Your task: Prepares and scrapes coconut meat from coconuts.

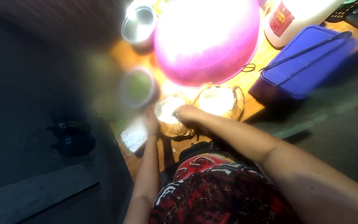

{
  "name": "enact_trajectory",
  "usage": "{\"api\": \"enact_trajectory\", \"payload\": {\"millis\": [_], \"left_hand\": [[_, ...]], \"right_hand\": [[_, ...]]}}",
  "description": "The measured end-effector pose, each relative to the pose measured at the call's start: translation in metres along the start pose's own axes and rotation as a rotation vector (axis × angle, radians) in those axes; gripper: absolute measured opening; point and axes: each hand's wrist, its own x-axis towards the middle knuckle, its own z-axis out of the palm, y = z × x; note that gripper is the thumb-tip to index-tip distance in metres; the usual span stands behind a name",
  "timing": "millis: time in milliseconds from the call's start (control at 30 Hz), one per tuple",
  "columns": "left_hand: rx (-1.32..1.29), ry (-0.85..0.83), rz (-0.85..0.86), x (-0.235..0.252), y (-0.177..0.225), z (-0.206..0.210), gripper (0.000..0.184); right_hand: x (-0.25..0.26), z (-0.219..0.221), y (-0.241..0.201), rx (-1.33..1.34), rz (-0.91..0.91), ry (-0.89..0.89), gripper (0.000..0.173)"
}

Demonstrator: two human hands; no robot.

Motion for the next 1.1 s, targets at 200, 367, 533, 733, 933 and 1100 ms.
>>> {"api": "enact_trajectory", "payload": {"millis": [200,367,533,733,933,1100], "left_hand": [[-0.016,-0.001,-0.008,-0.002,0.001,0.001,0.036],[-0.131,-0.039,-0.048,0.004,0.003,0.004,0.036],[-0.079,-0.062,-0.019,0.002,0.005,0.0,0.036],[-0.091,-0.073,-0.027,0.006,0.004,0.001,0.036],[-0.054,-0.07,-0.049,0.006,0.006,0.001,0.036],[-0.075,-0.091,-0.023,0.005,0.002,-0.001,0.036]], "right_hand": [[-0.014,-0.02,0.009,0.319,0.028,-0.023,0.029],[-0.006,0.008,0.002,0.593,0.035,-0.042,0.033],[-0.015,0.007,0.013,0.62,0.041,-0.059,0.032],[-0.006,0.04,0.005,0.846,0.054,0.056,0.034],[-0.024,0.03,0.018,0.793,0.082,0.048,0.033],[-0.007,0.039,0.007,0.96,0.073,0.117,0.034]]}}
